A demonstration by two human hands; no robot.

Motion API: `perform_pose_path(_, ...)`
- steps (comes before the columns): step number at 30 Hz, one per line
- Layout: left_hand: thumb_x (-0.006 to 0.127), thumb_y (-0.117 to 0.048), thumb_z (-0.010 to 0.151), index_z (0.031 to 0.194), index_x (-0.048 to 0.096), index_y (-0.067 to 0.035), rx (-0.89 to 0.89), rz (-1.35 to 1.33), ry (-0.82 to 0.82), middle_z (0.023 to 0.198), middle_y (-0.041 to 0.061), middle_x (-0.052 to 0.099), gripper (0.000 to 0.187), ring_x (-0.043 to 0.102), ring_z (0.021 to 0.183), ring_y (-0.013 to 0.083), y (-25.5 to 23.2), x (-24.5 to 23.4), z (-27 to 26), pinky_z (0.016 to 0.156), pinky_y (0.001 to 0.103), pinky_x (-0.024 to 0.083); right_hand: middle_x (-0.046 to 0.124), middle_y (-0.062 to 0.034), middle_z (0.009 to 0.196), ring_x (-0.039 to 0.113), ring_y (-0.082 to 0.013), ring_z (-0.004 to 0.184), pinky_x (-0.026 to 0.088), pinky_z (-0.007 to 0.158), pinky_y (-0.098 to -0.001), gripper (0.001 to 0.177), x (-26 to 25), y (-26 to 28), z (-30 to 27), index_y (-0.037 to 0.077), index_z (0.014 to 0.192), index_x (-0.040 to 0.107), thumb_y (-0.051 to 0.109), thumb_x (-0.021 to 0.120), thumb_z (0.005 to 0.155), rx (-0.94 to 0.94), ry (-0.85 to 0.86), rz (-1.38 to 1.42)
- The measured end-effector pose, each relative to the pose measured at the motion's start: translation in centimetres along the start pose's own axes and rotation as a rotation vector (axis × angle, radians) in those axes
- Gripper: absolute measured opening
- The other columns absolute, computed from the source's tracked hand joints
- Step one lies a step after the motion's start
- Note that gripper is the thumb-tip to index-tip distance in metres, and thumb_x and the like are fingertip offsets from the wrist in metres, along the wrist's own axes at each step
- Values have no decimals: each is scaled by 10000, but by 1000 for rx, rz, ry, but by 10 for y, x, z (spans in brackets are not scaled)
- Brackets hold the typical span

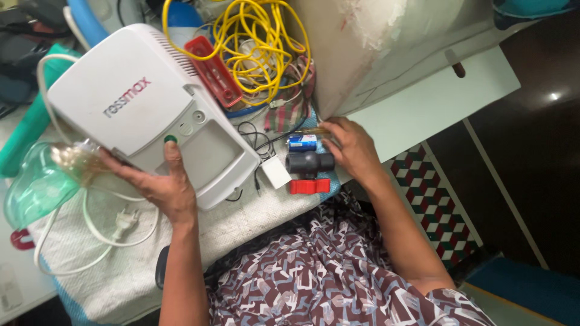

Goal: The person organizes tangled cables and accessories on a cluttered work surface, then uses a screwdriver to remove screws from the back of a white Rossmax device. The device is turned over and handled while screws are removed, but the device is not powered on or fully set up.

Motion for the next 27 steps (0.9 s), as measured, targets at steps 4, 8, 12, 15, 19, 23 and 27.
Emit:
perform_pose_path(4,699,-512,1066,1692,-16,-35,23,98,6,1771,292,50,1063,125,1668,450,7,-2,-2,1377,531,123,685,-125,1085,645,-353,1021,514,884,-440,262,4,-9,3,88,1147,712,154,754,897,6,31,-68)
perform_pose_path(8,573,-426,1132,1697,47,-59,68,158,42,1777,278,110,856,181,1679,428,-2,-10,-12,1398,524,177,694,-139,1138,652,-379,1064,509,908,-441,248,-32,-8,-5,36,1145,695,138,729,922,45,-75,-15)
perform_pose_path(12,586,-339,1058,1628,212,-9,405,426,44,1664,296,249,757,255,1579,448,-47,-18,-56,1332,538,241,748,-148,1093,735,-273,1015,559,873,-340,254,-74,2,-27,11,1175,697,125,753,955,153,-252,205)
perform_pose_path(15,735,-468,937,1429,474,1,676,662,361,1376,227,560,728,516,1321,388,-61,20,-93,1179,538,343,760,-133,1042,733,-191,961,562,875,-303,253,-80,18,-30,0,1183,697,96,774,962,136,-339,318)
perform_pose_path(19,788,-347,794,1410,581,37,680,907,575,1098,163,656,754,629,1001,302,-40,45,-96,988,472,473,752,-122,1054,704,-170,970,547,909,-301,255,-71,40,-27,-12,1201,695,73,777,975,55,-379,413)
perform_pose_path(23,808,-222,933,1389,622,47,882,1000,543,1032,120,657,561,619,863,213,-50,43,-81,820,363,515,757,-111,1042,714,-161,970,555,889,-291,257,-61,47,-29,-7,1195,696,86,765,966,82,-359,454)
perform_pose_path(27,820,-301,762,1329,595,77,978,763,423,1028,178,651,717,621,840,254,-102,5,-80,800,396,524,759,-108,1036,720,-158,961,560,871,-288,259,-59,43,-34,-4,1188,699,90,760,955,89,-343,460)
Point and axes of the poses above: each hand's wrist, its own z-axis towards the middle knuckle, its own x-axis out of the palm, y = z × x, the point moved 8 cm from there along z, towards the middle knuckle
